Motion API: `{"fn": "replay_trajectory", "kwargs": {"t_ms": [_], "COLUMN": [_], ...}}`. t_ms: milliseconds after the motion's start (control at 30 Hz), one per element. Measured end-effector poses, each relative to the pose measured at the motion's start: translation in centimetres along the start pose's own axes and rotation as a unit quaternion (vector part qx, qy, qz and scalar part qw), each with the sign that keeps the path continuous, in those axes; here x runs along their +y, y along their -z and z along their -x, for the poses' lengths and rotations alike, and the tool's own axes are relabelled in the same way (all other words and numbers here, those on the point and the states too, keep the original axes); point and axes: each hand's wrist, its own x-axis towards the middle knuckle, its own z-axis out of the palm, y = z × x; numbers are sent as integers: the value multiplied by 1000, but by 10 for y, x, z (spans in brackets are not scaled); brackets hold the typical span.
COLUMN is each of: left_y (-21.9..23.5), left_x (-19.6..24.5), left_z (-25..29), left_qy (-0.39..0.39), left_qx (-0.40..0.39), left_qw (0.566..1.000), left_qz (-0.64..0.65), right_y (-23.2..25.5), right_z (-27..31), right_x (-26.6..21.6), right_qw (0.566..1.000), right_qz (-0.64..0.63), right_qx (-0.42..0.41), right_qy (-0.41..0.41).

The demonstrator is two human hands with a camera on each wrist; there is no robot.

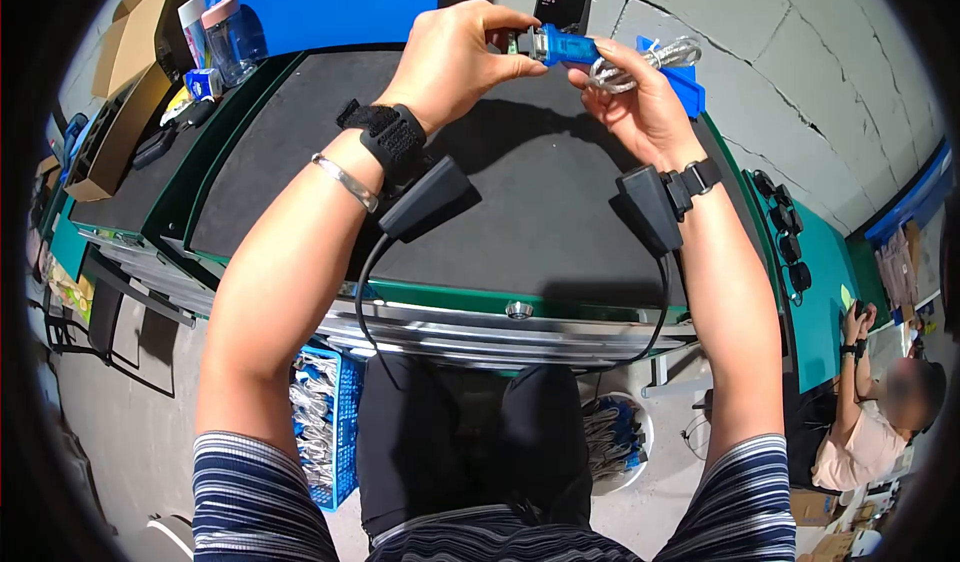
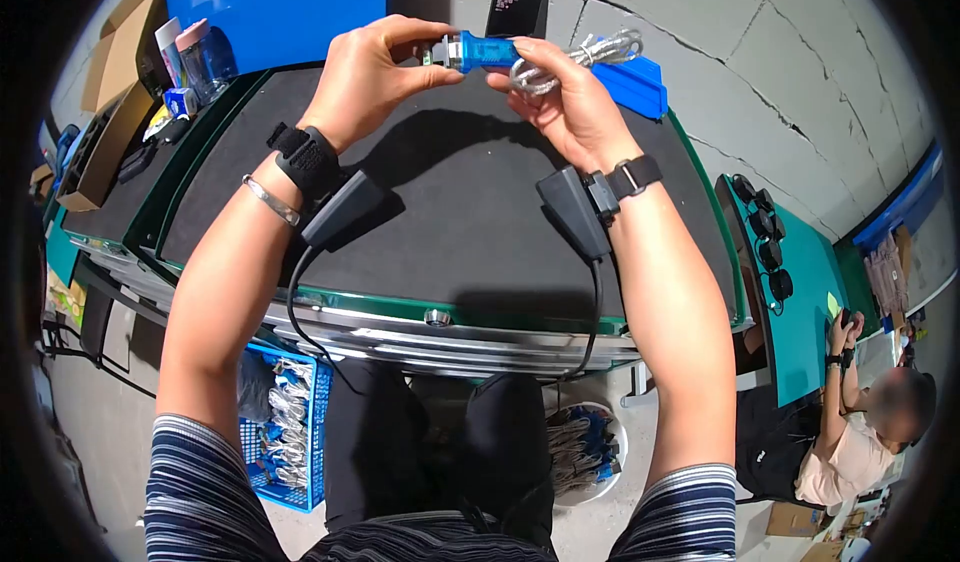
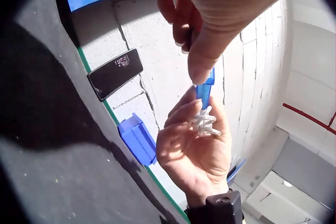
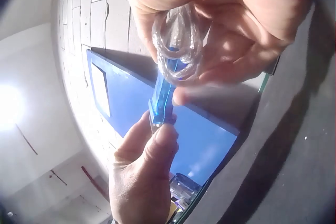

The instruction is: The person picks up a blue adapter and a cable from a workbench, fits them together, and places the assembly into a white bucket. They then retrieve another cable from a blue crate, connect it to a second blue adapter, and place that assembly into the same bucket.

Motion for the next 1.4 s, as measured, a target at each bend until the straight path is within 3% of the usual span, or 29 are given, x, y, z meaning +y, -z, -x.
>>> {"fn": "replay_trajectory", "kwargs": {"t_ms": [367, 467, 533, 600, 667, 700, 733, 1000, 1167, 1400], "left_y": [-2, -4, -8, -7, -4, 2, 6, 0, -4, -1], "left_x": [-1, -4, -8, -12, -15, -16, -10, -13, -15, -8], "left_z": [0, -3, 0, 4, 1, -3, 1, 1, 5, 2], "left_qy": [3, 17, 18, 32, 208, 272, 290, 252, 241, 255], "left_qx": [6, -35, -26, -32, -102, -164, -166, -165, -148, -146], "left_qw": [1000, 999, 994, 993, 920, 869, 843, 830, 843, 824], "left_qz": [-25, -15, 107, 110, 316, 379, 421, 470, 458, 484], "right_y": [-6, -5, -5, -7, -6, -3, -1, 2, -2, 2], "right_z": [1, 2, 4, 2, 3, 2, 3, 0, 3, 5], "right_x": [2, 0, -2, -5, -7, -6, -6, -4, -1, -5], "right_qw": [1000, 1000, 1000, 1000, 1000, 999, 999, 999, 999, 994], "right_qz": [10, -24, -17, 0, 11, 8, 8, 6, 23, 75], "right_qx": [15, 1, -1, -11, -14, -17, -14, -17, -5, -49], "right_qy": [-1, -10, 6, 17, 25, 32, 32, 32, 30, 62]}}
